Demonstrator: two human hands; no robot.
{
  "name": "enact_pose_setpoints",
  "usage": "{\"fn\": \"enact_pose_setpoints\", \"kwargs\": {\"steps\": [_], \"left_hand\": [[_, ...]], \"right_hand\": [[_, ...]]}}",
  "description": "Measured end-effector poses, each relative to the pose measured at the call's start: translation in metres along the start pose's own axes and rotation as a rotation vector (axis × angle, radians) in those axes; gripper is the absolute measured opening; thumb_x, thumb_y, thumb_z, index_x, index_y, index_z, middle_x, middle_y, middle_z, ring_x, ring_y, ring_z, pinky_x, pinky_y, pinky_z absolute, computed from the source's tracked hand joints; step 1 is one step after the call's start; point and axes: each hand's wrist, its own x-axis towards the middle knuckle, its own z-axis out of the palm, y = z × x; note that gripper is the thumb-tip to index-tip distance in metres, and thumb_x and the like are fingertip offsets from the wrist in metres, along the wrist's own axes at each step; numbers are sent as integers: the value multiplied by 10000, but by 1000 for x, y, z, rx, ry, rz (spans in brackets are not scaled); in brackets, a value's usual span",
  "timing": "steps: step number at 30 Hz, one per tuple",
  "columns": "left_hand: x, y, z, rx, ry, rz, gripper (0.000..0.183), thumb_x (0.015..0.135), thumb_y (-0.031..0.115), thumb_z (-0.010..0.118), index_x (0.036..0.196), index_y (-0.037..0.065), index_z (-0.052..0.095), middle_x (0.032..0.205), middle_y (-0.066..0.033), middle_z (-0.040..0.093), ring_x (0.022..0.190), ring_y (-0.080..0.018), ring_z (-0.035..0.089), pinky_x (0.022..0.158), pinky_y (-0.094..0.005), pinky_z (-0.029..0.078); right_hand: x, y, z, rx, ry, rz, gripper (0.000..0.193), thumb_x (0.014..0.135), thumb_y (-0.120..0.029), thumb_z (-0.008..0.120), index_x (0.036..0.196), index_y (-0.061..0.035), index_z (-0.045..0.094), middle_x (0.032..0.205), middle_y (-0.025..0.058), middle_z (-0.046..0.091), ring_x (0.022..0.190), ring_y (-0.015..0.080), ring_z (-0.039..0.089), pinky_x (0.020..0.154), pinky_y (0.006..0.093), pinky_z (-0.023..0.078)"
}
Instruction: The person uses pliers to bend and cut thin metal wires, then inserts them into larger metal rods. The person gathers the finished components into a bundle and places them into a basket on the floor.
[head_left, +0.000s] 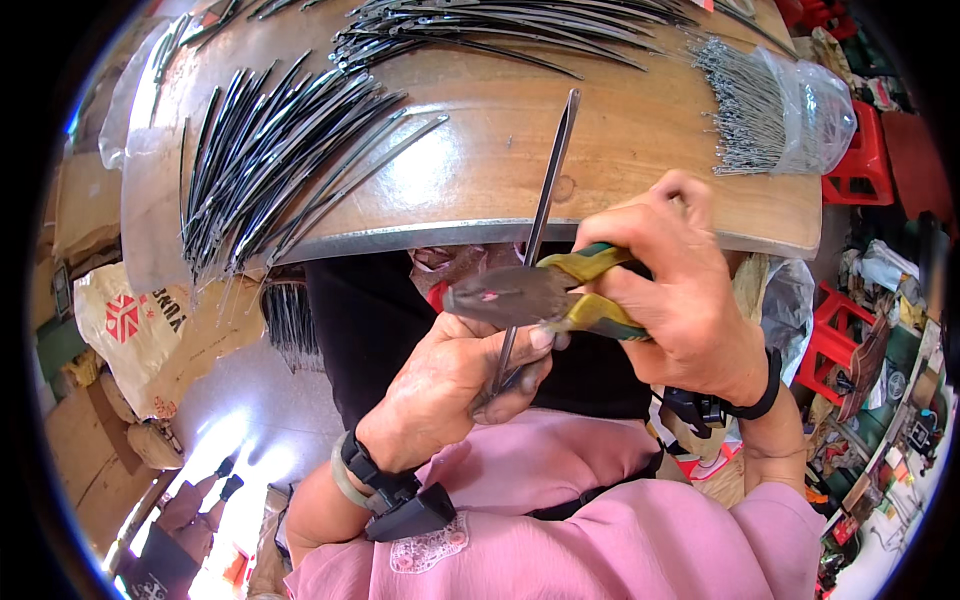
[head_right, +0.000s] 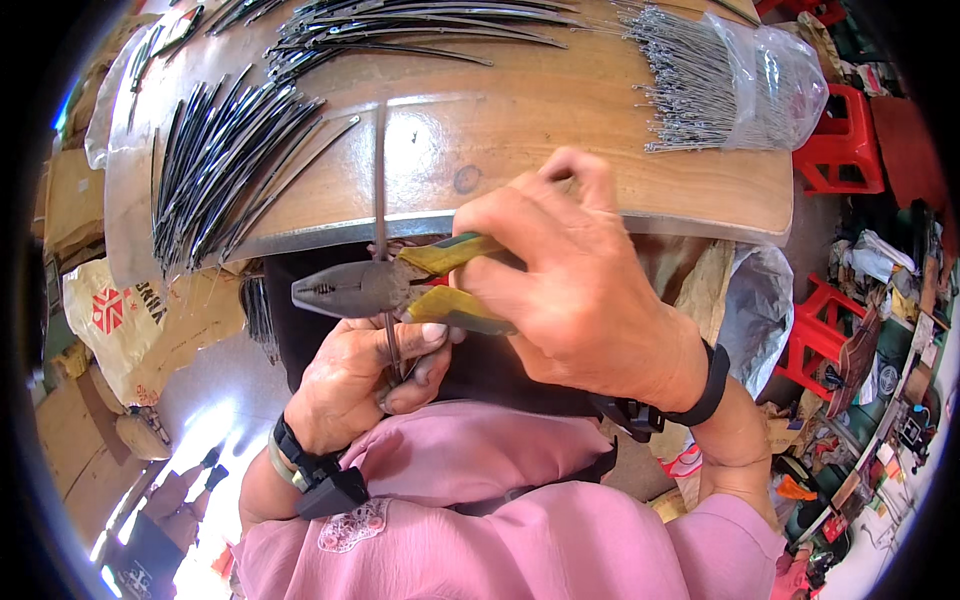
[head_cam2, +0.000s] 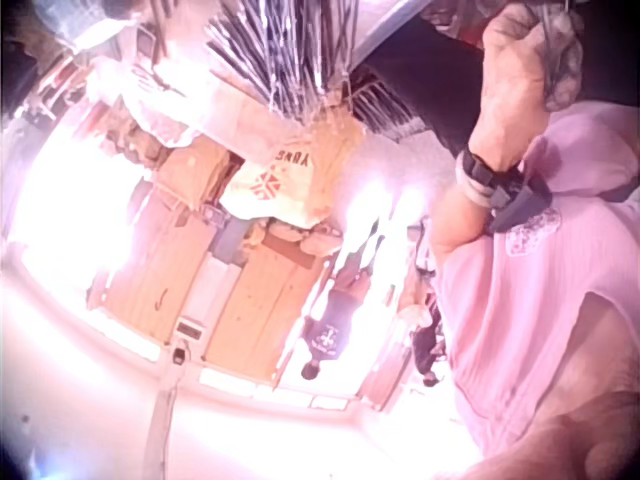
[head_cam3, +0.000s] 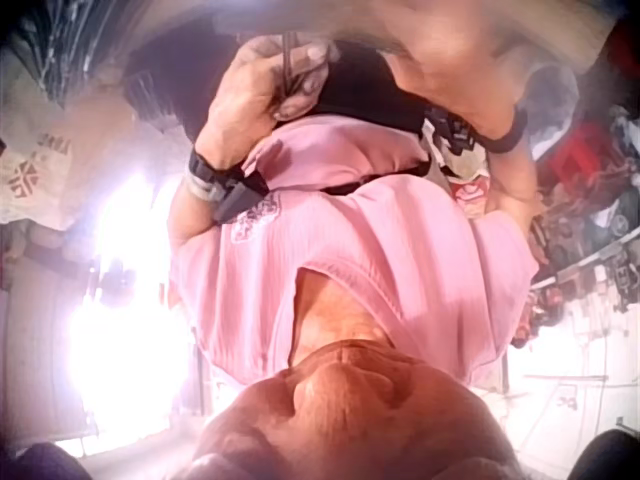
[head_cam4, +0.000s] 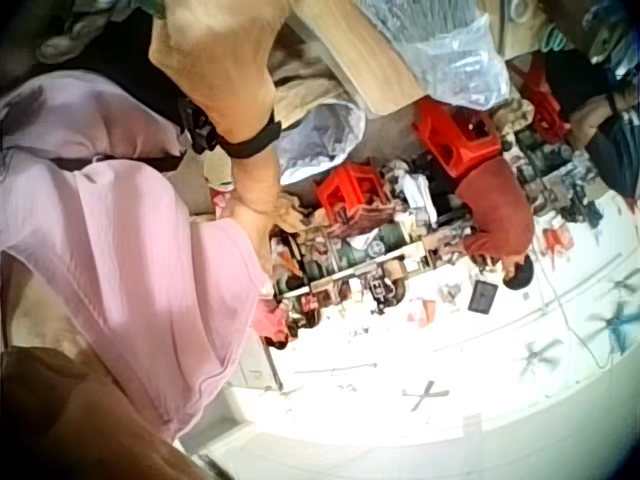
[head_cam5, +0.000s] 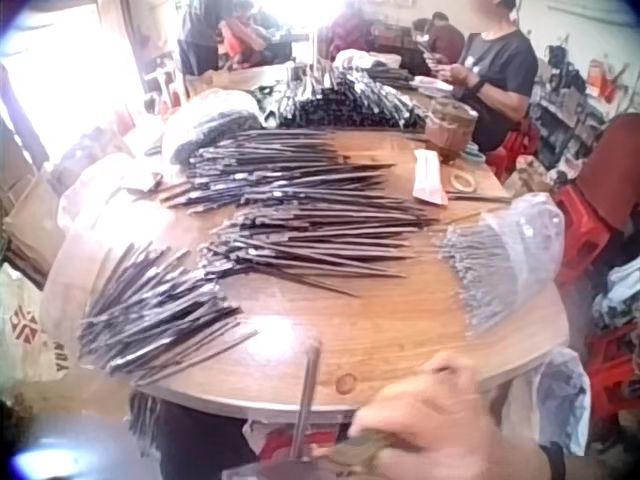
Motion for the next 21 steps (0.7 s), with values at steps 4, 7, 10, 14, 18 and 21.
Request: {"fn": "enact_pose_setpoints", "kwargs": {"steps": [4, 7, 10, 14, 18, 21], "left_hand": [[0, -12, -1, 20, 20, 281, 176, 954, 99, 609, 1086, -16, 618, 663, -23, 540, 482, -59, 388, 422, -206, 270], [-4, -17, 6, 97, 143, 456, 210, 953, 73, 572, 1127, -41, 599, 639, -46, 531, 463, -72, 358, 431, -223, 271], [-5, -23, 3, 201, 143, 579, 214, 953, 61, 575, 1138, -43, 602, 661, -40, 550, 506, -67, 403, 468, -209, 310], [-7, -31, 2, 311, 127, 763, 234, 964, -10, 558, 1192, -28, 610, 759, 10, 573, 630, -20, 448, 549, -168, 356], [-11, -26, 3, 353, 157, 768, 234, 953, -38, 563, 1182, -35, 612, 769, 13, 574, 658, -22, 468, 580, -170, 387], [-10, -27, 5, 382, 135, 790, 235, 949, -49, 561, 1179, -39, 611, 755, 23, 568, 652, -27, 466, 580, -179, 397]], "right_hand": [[-13, -2, -5, -100, 250, 135, 261, 599, -50, 723, 847, -34, 642, 1025, 72, 593, 966, 300, 551, 841, 440, 369], [-42, -15, -5, 344, 148, 496, 298, 644, 8, 781, 914, 18, 653, 1024, 118, 592, 929, 292, 600, 799, 400, 471], [-52, -20, -8, 435, -78, 444, 340, 689, -40, 799, 1006, 21, 690, 1088, 148, 604, 929, 286, 639, 813, 364, 518], [-52, -24, 1, 552, -99, 476, 372, 656, -62, 814, 1002, 10, 698, 1164, 164, 603, 977, 318, 636, 846, 365, 519], [-49, -21, -1, 527, -98, 432, 383, 653, -62, 815, 1009, 6, 691, 1167, 159, 597, 988, 321, 634, 848, 367, 523], [-47, -21, -1, 446, -120, 377, 375, 652, -71, 819, 993, 2, 682, 1156, 160, 592, 972, 324, 628, 832, 376, 529]]}}
